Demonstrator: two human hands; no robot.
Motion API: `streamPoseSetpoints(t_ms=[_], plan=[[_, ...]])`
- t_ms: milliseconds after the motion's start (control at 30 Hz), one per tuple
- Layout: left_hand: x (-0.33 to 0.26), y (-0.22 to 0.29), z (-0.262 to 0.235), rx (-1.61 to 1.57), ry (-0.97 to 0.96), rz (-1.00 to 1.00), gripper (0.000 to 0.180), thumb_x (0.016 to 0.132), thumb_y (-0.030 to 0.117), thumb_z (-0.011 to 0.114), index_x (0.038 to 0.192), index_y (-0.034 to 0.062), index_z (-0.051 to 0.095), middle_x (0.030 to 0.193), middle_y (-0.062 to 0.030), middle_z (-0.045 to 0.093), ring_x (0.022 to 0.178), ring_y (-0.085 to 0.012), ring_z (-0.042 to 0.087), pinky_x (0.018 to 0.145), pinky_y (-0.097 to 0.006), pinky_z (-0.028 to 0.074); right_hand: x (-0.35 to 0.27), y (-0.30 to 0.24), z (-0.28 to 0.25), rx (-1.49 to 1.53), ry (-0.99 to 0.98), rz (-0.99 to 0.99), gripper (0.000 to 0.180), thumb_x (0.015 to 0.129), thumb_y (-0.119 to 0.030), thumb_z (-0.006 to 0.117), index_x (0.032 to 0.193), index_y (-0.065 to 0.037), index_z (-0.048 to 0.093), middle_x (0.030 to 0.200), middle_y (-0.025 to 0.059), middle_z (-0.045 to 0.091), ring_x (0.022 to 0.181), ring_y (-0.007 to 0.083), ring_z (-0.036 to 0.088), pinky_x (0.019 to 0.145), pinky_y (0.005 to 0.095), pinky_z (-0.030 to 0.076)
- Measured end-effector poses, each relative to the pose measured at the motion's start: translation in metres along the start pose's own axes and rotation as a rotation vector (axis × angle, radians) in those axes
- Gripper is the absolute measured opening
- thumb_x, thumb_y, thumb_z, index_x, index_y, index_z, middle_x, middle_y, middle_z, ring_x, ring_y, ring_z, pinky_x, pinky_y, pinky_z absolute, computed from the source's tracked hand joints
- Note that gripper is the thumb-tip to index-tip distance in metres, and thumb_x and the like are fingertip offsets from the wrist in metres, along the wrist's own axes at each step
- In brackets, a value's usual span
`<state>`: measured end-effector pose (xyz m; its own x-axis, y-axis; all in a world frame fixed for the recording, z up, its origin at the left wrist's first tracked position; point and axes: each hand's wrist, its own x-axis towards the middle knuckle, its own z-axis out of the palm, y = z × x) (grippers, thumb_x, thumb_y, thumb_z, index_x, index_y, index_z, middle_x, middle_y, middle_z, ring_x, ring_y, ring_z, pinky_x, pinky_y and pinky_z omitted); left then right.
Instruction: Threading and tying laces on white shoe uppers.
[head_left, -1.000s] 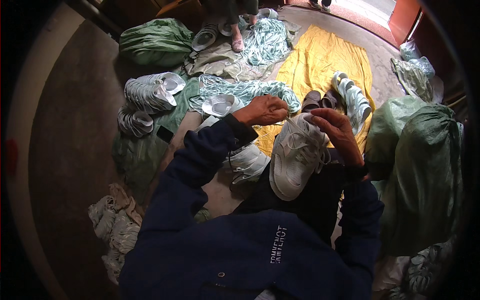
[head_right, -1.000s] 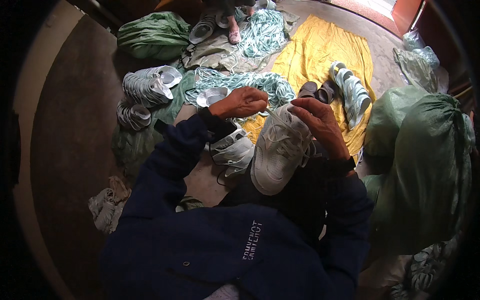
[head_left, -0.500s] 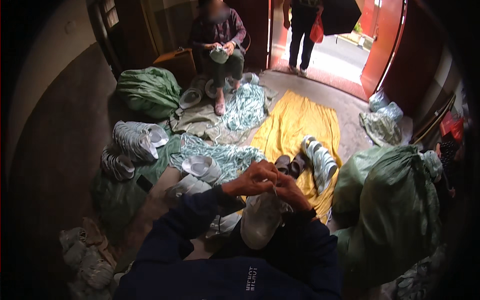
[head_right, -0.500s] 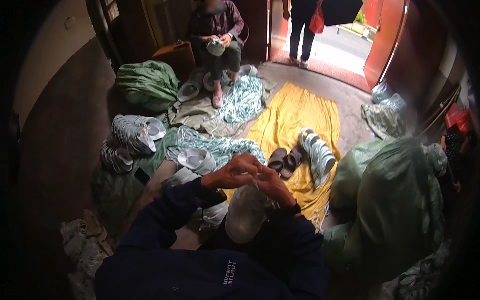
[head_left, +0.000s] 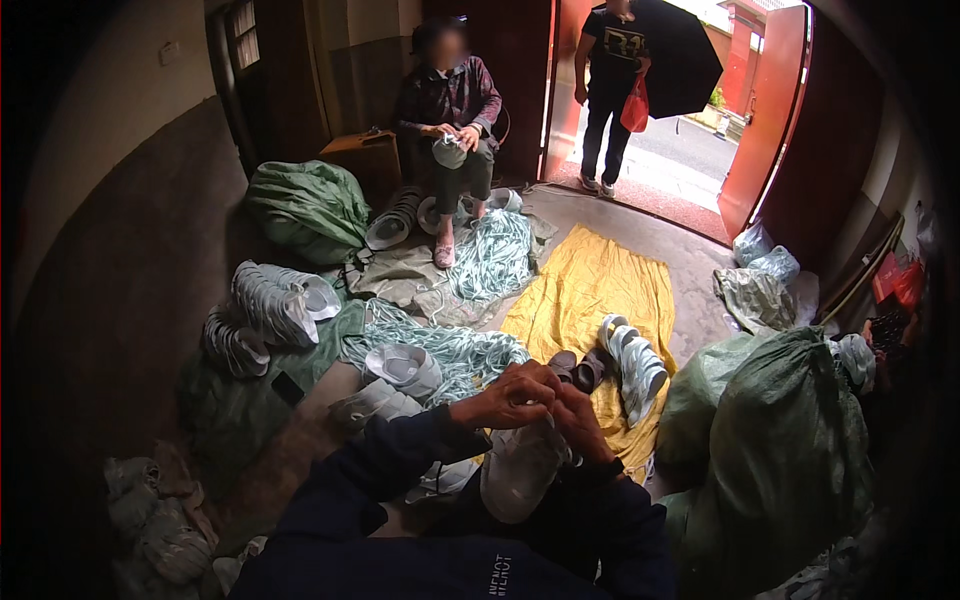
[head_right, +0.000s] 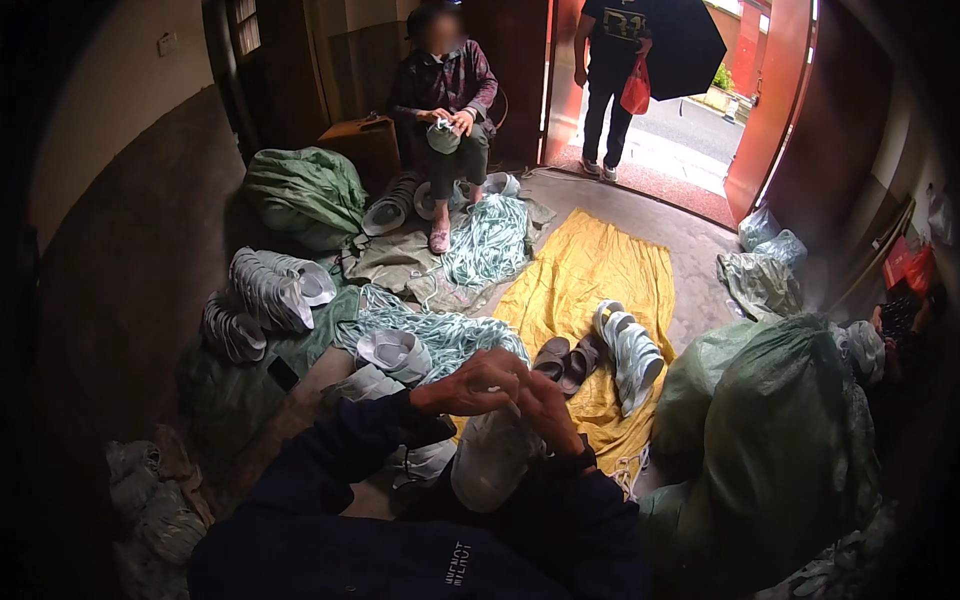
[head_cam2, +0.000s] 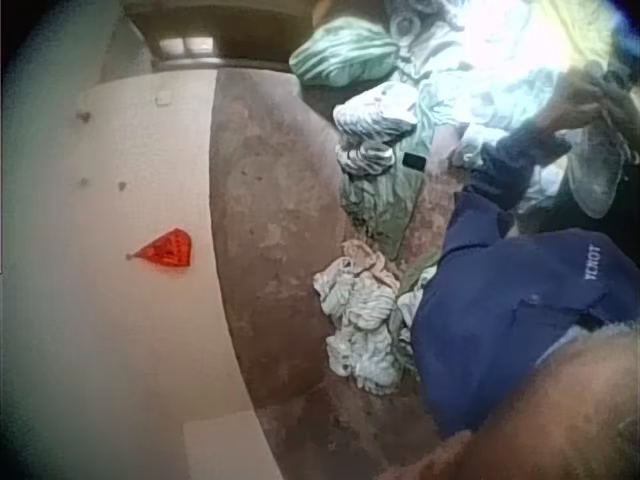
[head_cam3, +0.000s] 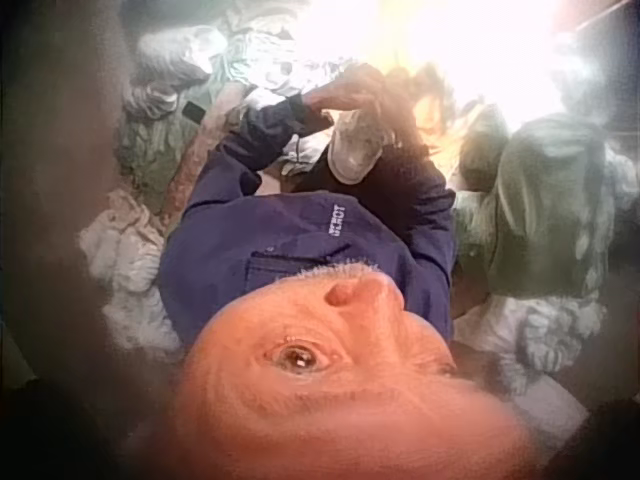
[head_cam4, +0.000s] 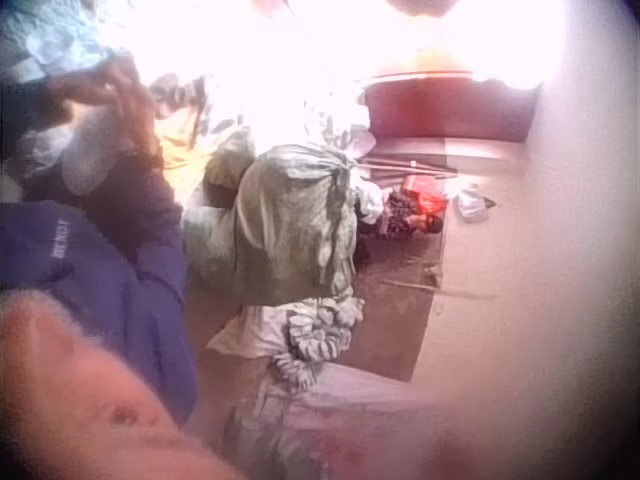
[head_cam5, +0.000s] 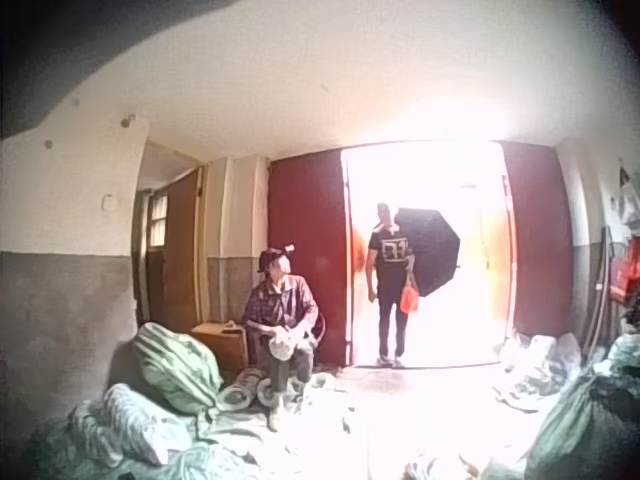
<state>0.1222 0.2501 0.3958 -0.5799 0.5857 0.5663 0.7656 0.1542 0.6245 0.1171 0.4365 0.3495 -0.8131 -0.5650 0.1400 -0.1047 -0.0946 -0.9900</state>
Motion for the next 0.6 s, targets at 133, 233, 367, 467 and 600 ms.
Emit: streamPoseSetpoints(t_ms=[133, 233, 367, 467, 600], plan=[[-0.009, -0.002, -0.003, 0.211, 0.001, -0.023, 0.006, 0.074, 0.013, 0.065, 0.078, 0.0092, 0.064, 0.101, -0.0106, 0.061, 0.09, -0.0305, 0.057, 0.078, -0.041, 0.042, -0.007, -0.007, -0.006, -0.517, 0.307, -0.148, 0.013, 0.086, -0.013, 0.062, 0.09, 0.0, 0.06, 0.079, 0.0138, 0.064, 0.074, 0.0254, 0.064, 0.066, 0.0358, 0.048], [-0.018, -0.005, -0.006, 0.235, -0.168, -0.175, 0.01, 0.074, 0.017, 0.067, 0.082, 0.0109, 0.064, 0.098, -0.0095, 0.06, 0.09, -0.0303, 0.058, 0.075, -0.041, 0.043, -0.016, -0.02, -0.008, -0.535, 0.306, -0.169, 0.011, 0.083, -0.009, 0.064, 0.08, -0.001, 0.057, 0.073, 0.0132, 0.063, 0.069, 0.0253, 0.064, 0.064, 0.035, 0.049], [-0.024, -0.009, -0.009, 0.507, -0.193, -0.051, 0.017, 0.074, 0.019, 0.069, 0.088, 0.0153, 0.061, 0.079, -0.0054, 0.058, 0.074, -0.028, 0.06, 0.059, -0.04, 0.043, -0.025, -0.036, -0.018, -0.595, 0.206, -0.161, 0.008, 0.083, -0.007, 0.067, 0.084, 0.0, 0.063, 0.075, 0.0063, 0.067, 0.071, 0.0111, 0.064, 0.063, 0.0267, 0.049], [-0.025, -0.007, -0.008, 0.395, 0.119, 0.192, 0.02, 0.071, 0.008, 0.07, 0.085, 0.0153, 0.056, 0.075, -0.0021, 0.057, 0.069, -0.0249, 0.059, 0.055, -0.039, 0.043, -0.027, -0.039, -0.03, -0.493, 0.174, -0.008, 0.013, 0.083, -0.01, 0.07, 0.089, 0.001, 0.065, 0.075, 0.0057, 0.067, 0.07, 0.0081, 0.06, 0.062, 0.024, 0.048], [-0.027, 0.005, -0.01, 0.526, -0.222, -0.02, 0.013, 0.074, 0.013, 0.065, 0.074, 0.0142, 0.052, 0.069, -0.0027, 0.049, 0.066, -0.0253, 0.055, 0.059, -0.038, 0.041, -0.028, -0.034, -0.037, -0.557, 0.127, 0.011, 0.014, 0.086, -0.012, 0.067, 0.09, 0.001, 0.066, 0.075, 0.0046, 0.066, 0.071, 0.0095, 0.06, 0.064, 0.0256, 0.048]])
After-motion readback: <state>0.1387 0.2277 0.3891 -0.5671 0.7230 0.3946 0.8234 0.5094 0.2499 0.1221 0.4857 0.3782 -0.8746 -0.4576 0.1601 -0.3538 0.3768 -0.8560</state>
